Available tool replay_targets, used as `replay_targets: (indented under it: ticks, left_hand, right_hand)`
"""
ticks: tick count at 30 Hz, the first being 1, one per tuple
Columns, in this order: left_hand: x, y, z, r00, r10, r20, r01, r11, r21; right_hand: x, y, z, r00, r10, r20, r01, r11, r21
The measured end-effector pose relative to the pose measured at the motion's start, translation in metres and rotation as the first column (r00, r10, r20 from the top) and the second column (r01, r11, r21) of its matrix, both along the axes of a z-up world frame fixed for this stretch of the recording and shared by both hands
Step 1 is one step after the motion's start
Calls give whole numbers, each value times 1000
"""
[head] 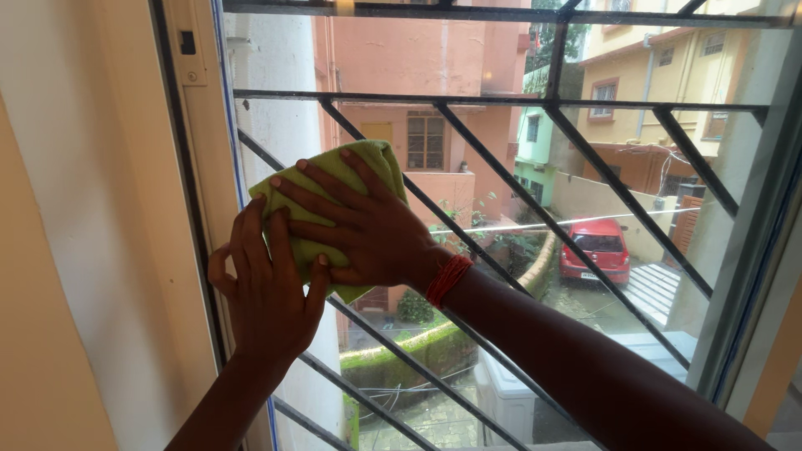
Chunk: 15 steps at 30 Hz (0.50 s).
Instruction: The person cleans a window pane using a green cloth, wiping the glass surface and the metal security bars. They systematically wipe different sections of the window, including the frame and the lower sill, while a spray bottle is visible on the sill.
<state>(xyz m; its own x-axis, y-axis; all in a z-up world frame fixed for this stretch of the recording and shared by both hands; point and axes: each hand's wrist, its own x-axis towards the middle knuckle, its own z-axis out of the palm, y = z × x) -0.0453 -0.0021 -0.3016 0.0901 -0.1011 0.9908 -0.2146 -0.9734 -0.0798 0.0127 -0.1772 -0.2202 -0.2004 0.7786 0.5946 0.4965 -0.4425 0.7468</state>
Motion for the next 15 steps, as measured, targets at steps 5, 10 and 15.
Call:
replay_targets:
  ticks: [5, 10, 15]
  left_hand:
    - [-1, -9, 13, 999, -49, 1, 49, 999, -5]
    - [7, -20, 28, 985, -172, 1, 172, 984, -44]
    - [24, -22, 32, 985, -175, 4, 175, 984, -28]
  right_hand:
    - [-5, -17, 19, 1000, -12, -1, 12, 1000, -12]
    - [-9, -33, 41, 995, -77, 58, 71, 992, 103]
    - [-18, -59, 70, 981, -183, 67, 166, 963, 212]
